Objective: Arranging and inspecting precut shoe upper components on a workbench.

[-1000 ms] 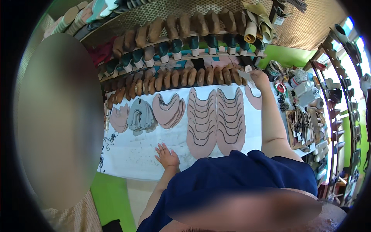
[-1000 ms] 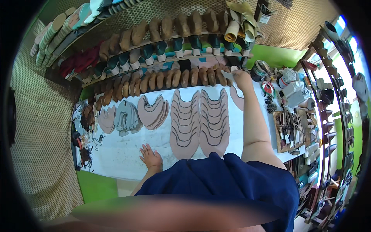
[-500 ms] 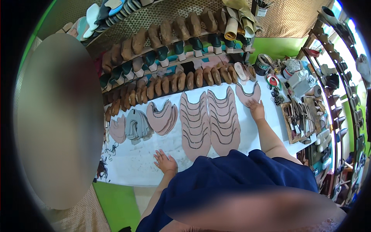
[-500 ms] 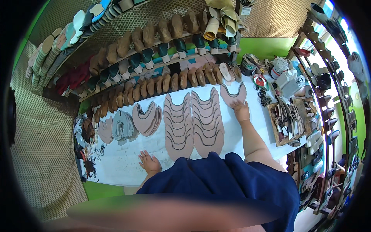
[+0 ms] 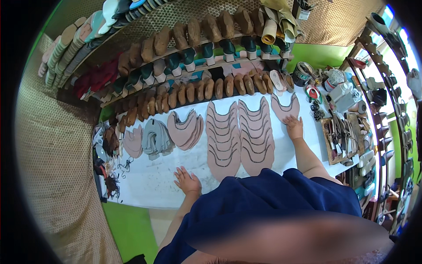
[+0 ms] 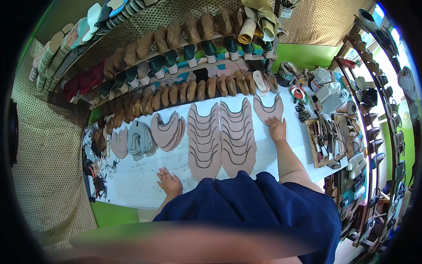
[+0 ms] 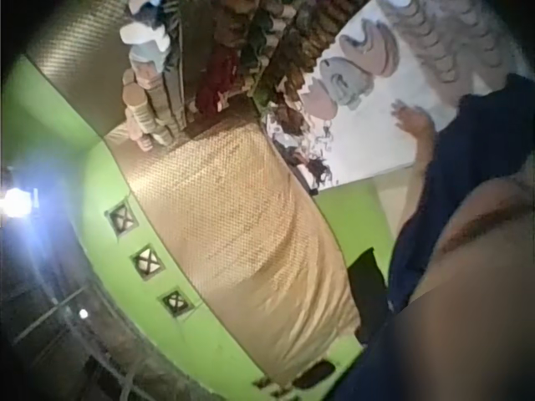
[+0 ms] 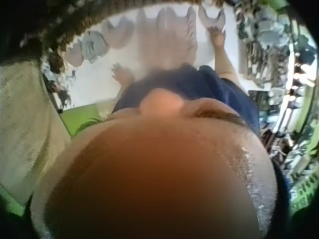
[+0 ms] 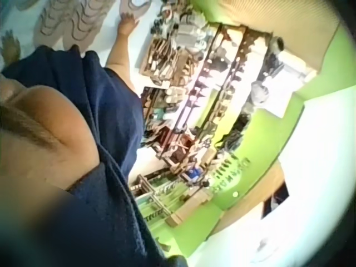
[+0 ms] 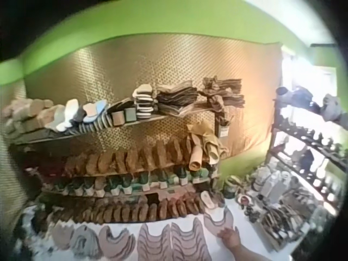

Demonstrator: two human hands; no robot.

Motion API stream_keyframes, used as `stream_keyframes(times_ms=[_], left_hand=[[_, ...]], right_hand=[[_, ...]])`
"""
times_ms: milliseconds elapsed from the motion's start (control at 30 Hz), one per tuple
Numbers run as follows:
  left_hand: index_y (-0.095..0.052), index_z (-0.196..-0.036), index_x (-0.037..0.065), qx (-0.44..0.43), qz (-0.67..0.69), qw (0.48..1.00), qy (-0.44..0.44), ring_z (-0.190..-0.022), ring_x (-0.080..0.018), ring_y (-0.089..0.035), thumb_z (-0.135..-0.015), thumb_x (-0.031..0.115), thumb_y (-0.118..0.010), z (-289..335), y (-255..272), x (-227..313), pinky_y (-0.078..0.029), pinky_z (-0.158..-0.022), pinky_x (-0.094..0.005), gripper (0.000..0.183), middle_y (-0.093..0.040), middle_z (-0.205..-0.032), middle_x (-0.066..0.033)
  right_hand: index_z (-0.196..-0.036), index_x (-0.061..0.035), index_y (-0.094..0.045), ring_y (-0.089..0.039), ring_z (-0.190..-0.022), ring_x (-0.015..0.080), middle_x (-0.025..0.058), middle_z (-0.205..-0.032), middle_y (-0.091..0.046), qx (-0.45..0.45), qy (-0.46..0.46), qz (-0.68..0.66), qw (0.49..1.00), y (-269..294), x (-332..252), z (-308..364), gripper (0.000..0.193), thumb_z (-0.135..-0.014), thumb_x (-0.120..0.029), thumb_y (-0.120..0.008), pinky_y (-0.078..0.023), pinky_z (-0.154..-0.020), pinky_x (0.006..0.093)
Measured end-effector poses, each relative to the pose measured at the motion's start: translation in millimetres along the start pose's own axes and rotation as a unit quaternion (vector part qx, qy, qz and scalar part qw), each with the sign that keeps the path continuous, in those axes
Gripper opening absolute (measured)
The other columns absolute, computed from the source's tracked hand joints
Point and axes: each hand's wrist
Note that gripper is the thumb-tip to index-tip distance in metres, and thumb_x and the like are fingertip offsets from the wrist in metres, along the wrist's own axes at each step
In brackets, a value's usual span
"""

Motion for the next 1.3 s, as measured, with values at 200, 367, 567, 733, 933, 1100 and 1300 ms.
stream_keyframes(times_ms=[200, 367, 567, 733, 933, 1100, 1300], left_hand=[[-0.024, -0.159, 0.009, 0.000, 0.012, 1.000, 0.009, -0.155, -0.0374, -0.008, -0.096, 0.032, -0.048, 1, -2, -7, -0.006, -0.120, -0.0610, 0.072, -0.013, -0.168, -0.0140], [-0.024, -0.159, 0.010, -0.003, 0.016, 1.000, 0.003, -0.154, -0.0376, -0.009, -0.095, 0.035, -0.048, -5, -3, -6, -0.005, -0.120, -0.0614, 0.073, -0.014, -0.168, -0.0133], [-0.022, -0.158, 0.005, 0.017, 0.029, 0.999, 0.007, -0.154, -0.0380, -0.010, -0.095, 0.034, -0.047, -3, -20, -20, -0.004, -0.120, -0.0615, 0.074, -0.015, -0.167, -0.0142], [-0.018, -0.159, 0.004, -0.018, 0.043, 0.999, -0.002, -0.155, -0.0370, -0.005, -0.097, 0.032, -0.043, -5, -12, -14, 0.000, -0.120, -0.0604, 0.072, -0.010, -0.168, -0.0145], [-0.021, -0.159, 0.005, -0.018, 0.052, 0.998, 0.008, -0.155, -0.0366, -0.005, -0.096, 0.032, -0.046, -4, -5, -13, -0.001, -0.120, -0.0605, 0.072, -0.012, -0.168, -0.0141], [-0.023, -0.158, 0.007, -0.014, 0.064, 0.998, 0.007, -0.155, -0.0362, -0.006, -0.096, 0.032, -0.047, -5, -4, -15, -0.001, -0.120, -0.0607, 0.072, -0.014, -0.168, -0.0137], [-0.023, -0.159, 0.008, -0.009, 0.059, 0.998, 0.004, -0.155, -0.0360, -0.007, -0.096, 0.033, -0.047, -4, -5, -15, -0.001, -0.120, -0.0606, 0.072, -0.014, -0.168, -0.0133]], right_hand=[[-0.101, -0.0198, -0.078, -0.057, -0.126, 0.0292, 0.0019, -0.118, -0.071, -0.011, -0.098, 0.012, 0.995, 37, -55, -12, 0.019, -0.086, -0.023, -0.067, -0.020, -0.116, 0.0653], [-0.094, -0.0119, -0.077, -0.058, -0.118, 0.0361, 0.0084, -0.109, -0.072, 0.117, -0.101, -0.029, 0.988, -3, -115, -51, 0.018, -0.084, -0.024, -0.068, -0.031, -0.112, 0.0598], [-0.101, -0.0049, -0.074, -0.060, -0.115, 0.0324, 0.0128, -0.114, -0.071, -0.057, 0.211, -0.147, 0.965, -40, -315, -75, 0.026, -0.083, -0.023, -0.069, -0.042, -0.101, 0.0543], [-0.115, -0.0070, -0.070, -0.060, -0.120, 0.0295, 0.0092, -0.125, -0.068, -0.074, 0.437, -0.206, 0.873, -115, -420, -72, 0.037, -0.083, -0.025, -0.068, -0.044, -0.103, 0.0440], [-0.102, -0.0058, -0.072, -0.065, -0.107, 0.0282, 0.0076, -0.114, -0.072, -0.109, 0.503, -0.182, 0.838, -132, -469, -74, 0.027, -0.082, -0.024, -0.068, -0.051, -0.092, 0.0429], [-0.089, -0.0046, -0.071, -0.069, -0.089, 0.0317, 0.0112, -0.096, -0.073, -0.175, 0.389, -0.173, 0.888, -118, -482, -80, 0.020, -0.080, -0.022, -0.068, -0.053, -0.082, 0.0428], [-0.082, -0.0045, -0.069, -0.069, -0.078, 0.0316, 0.0140, -0.084, -0.071, -0.195, 0.048, -0.334, 0.921, -75, -482, -108, 0.017, -0.079, -0.021, -0.069, -0.053, -0.071, 0.0397]])
Point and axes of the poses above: each hand's wrist, its own z-axis away from the middle knuckle, its own y-axis out of the back of the hand, x = y × z
